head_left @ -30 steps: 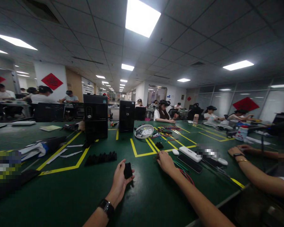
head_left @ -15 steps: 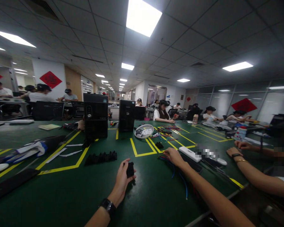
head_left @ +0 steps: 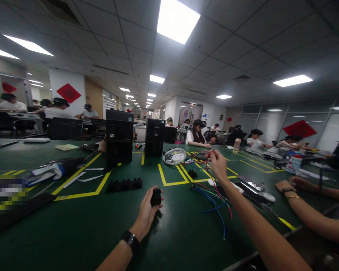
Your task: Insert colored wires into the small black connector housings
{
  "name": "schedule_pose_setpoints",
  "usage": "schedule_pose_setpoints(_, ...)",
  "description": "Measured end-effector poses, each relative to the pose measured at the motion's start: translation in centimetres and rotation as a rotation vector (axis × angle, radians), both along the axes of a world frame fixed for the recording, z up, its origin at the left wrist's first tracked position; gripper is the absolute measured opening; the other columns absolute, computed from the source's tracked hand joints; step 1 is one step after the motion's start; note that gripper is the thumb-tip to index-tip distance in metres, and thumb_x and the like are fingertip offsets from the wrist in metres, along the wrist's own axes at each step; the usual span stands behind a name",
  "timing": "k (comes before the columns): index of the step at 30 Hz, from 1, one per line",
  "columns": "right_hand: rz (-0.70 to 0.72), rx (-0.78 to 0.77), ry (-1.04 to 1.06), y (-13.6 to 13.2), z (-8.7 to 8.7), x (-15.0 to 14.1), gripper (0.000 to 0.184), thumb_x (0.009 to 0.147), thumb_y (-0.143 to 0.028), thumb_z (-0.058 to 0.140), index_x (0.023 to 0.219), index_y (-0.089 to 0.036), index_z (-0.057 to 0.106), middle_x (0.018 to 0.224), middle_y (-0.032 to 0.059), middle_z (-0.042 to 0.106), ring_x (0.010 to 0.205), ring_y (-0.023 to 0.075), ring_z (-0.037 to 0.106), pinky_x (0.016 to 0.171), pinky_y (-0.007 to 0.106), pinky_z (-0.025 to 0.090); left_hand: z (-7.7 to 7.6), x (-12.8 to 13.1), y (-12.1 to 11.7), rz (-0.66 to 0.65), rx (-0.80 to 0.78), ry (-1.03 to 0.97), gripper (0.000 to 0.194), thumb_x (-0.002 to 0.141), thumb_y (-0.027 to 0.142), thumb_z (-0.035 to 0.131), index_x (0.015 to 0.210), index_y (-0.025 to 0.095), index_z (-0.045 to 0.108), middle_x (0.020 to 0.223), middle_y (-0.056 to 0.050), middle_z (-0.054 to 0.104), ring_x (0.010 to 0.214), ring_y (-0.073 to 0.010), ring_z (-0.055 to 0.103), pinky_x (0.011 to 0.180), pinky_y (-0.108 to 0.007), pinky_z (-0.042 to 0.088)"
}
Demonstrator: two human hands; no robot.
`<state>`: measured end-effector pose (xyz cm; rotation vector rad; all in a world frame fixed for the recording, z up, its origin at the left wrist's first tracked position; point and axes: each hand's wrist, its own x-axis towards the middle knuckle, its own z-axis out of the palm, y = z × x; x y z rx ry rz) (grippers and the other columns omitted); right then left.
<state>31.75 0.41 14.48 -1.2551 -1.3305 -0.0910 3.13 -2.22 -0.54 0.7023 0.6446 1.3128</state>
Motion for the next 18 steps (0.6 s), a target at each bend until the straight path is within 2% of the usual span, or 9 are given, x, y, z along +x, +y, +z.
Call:
schedule_pose_setpoints(1,0.086,0.027,0.049,-0.2,0.0,-1.7,0.034,0.087,-0.045,0.041,0.089,-0.016,0.058,0.073,0.0049,0.063,0.066,0.016,0.056,0.061,0.025,0.042,0.3,-0.1,-0.1,0.006,-0.002,-0.009,0.04,0.081,0.044,0.056,0.112,0.019,0.056,0.104,-0.011,0.063,0.077,-0.0182,0.063,0.062,-0.03,0.049)
schedule_pose_setpoints(3,0.26,-0.037,0.102,-0.8,-0.8,-5.6,0.031,0.087,-0.045,0.042,0.085,-0.017,0.056,0.061,-0.001,0.054,0.053,0.0121,0.048,0.052,0.022,0.037,1.0,-0.4,-0.3,0.025,-0.013,-0.019,0.04,0.081,0.045,0.056,0.112,0.019,0.056,0.105,-0.011,0.062,0.077,-0.019,0.063,0.062,-0.031,0.049)
schedule_pose_setpoints(5,0.468,-0.255,0.11,-1.4,-2.7,-9.8,0.027,0.086,-0.042,0.044,0.081,-0.018,0.055,0.052,-0.0055,0.043,0.044,0.0091,0.038,0.043,0.02,0.03,1.6,-0.7,-0.3,0.06,-0.021,-0.034,0.04,0.081,0.046,0.056,0.111,0.019,0.057,0.104,-0.01,0.062,0.075,-0.0186,0.063,0.062,-0.031,0.048)
schedule_pose_setpoints(7,0.67,-0.507,0.038,-1.8,-5.3,-13.6,0.023,0.083,-0.038,0.047,0.075,-0.018,0.055,0.05,-0.0064,0.04,0.043,0.0078,0.037,0.041,0.018,0.028,1.9,-1.1,0.1,0.098,-0.009,-0.078,0.04,0.08,0.045,0.056,0.11,0.019,0.057,0.101,-0.009,0.063,0.074,-0.0176,0.063,0.063,-0.03,0.048)
schedule_pose_setpoints(9,0.769,-0.657,0.046,-1.9,-8.0,-16.5,0.02,0.081,-0.034,0.046,0.07,-0.018,0.052,0.05,-0.0067,0.04,0.041,0.0068,0.036,0.039,0.018,0.026,1.9,-1.5,0.6,0.138,0.003,-0.141,0.038,0.08,0.044,0.057,0.107,0.017,0.057,0.096,-0.009,0.064,0.072,-0.0166,0.062,0.064,-0.03,0.049)
schedule_pose_setpoints(11,0.813,-0.746,0.154,-1.6,-10.2,-18.2,0.02,0.081,-0.034,0.045,0.068,-0.019,0.048,0.049,-0.0081,0.037,0.037,0.0058,0.031,0.036,0.017,0.022,1.8,-1.8,1.1,0.169,0.001,-0.182,0.035,0.077,0.043,0.059,0.1,0.016,0.057,0.09,-0.007,0.064,0.069,-0.0156,0.062,0.065,-0.03,0.049)
schedule_pose_setpoints(13,0.854,-0.794,0.282,-1.5,-11.4,-18.7,0.022,0.082,-0.039,0.045,0.07,-0.02,0.045,0.048,-0.0098,0.033,0.034,0.0049,0.025,0.033,0.017,0.018,1.8,-2.0,1.3,0.2,-0.005,-0.176,0.032,0.075,0.042,0.061,0.094,0.017,0.057,0.083,-0.004,0.064,0.064,-0.0147,0.061,0.062,-0.029,0.048)
schedule_pose_setpoints(18,0.91,-0.862,0.395,-2.5,-12.1,-18.2,0.034,0.084,-0.052,0.045,0.07,-0.021,0.042,0.047,-0.0111,0.031,0.032,0.0034,0.021,0.031,0.016,0.014,1.9,-2.0,1.0,0.265,0.026,-0.096,0.025,0.073,0.039,0.058,0.086,0.018,0.055,0.075,0.001,0.06,0.06,-0.0129,0.058,0.058,-0.026,0.045)
